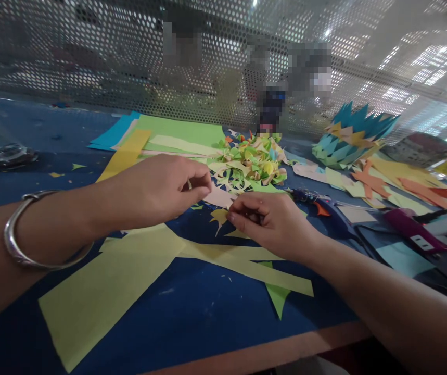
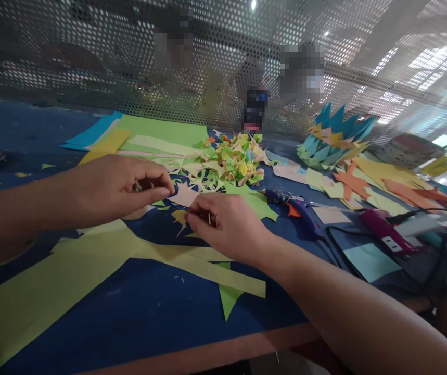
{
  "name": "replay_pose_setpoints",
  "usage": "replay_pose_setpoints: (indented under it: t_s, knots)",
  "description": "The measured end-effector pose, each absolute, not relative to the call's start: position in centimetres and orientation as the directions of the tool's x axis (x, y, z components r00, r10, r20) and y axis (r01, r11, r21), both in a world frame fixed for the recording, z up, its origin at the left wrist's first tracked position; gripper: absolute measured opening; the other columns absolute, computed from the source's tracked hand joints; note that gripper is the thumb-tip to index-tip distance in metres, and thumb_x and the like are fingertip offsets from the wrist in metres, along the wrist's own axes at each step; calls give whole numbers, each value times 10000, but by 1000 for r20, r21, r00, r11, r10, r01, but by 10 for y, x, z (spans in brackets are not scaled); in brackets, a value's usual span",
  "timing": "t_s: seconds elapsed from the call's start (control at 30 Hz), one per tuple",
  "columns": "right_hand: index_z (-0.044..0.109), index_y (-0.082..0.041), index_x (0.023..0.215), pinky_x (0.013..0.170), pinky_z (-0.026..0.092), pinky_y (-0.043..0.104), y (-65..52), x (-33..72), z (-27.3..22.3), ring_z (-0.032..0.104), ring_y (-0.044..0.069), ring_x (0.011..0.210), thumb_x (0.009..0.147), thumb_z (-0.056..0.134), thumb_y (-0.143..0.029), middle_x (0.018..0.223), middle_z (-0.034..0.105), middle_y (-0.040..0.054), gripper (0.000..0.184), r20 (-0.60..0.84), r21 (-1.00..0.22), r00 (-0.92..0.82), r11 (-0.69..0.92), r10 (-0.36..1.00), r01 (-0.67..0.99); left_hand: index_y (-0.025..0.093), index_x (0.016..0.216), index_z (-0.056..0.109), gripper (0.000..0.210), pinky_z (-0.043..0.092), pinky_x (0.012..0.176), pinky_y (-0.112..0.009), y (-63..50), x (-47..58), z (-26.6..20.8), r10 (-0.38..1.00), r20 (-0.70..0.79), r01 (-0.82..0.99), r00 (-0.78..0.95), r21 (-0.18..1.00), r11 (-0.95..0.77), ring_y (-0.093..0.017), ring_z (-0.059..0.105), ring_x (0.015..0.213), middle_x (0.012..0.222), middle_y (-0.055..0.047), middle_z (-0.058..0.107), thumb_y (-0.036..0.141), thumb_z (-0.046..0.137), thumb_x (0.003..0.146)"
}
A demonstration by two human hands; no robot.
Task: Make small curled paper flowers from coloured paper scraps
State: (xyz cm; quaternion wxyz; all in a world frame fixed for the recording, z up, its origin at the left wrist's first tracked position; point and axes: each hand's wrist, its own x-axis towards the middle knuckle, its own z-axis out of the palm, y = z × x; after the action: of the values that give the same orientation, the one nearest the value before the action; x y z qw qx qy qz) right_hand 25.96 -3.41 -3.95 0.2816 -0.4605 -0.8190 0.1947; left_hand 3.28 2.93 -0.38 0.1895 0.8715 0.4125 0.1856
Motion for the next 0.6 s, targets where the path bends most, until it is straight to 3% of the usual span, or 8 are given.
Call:
replay_pose_setpoints:
  t_s: [0.1,0.23,0.4,0.6]
  knots:
    - [659,-174,801,519,336,218,-35,260,-39,452,74,549,901,595,-219,665,574,-24,127,334,-535,-412,530,848,658,265,973,732,267,461,546,-273,25,37,-8,796,58,553,603,689,-469,-191,656,587,747,-29,722,448,713,780]
    - [644,-173,800,561,367,231,-38,258,-38,477,90,582,932,570,-226,674,571,-12,161,481,-408,-399,602,781,687,244,1099,642,346,578,628,-309,15,46,-19,810,-76,335,582,930,-154,-218,745,718,913,-63,750,439,699,819]
    - [644,-172,842,600,407,243,-42,256,-38,535,104,632,947,565,-218,737,622,12,140,601,-305,-400,661,692,686,211,1052,608,319,607,748,-325,11,52,-24,881,-42,108,471,994,-10,-190,740,804,879,-37,722,303,758,785]
    - [641,-186,844,577,409,244,-44,257,-39,523,104,613,935,576,-199,748,631,14,112,632,-302,-361,647,686,700,205,975,643,259,596,705,-301,11,49,-23,874,-57,110,483,994,4,-185,724,835,905,-45,730,360,750,797]
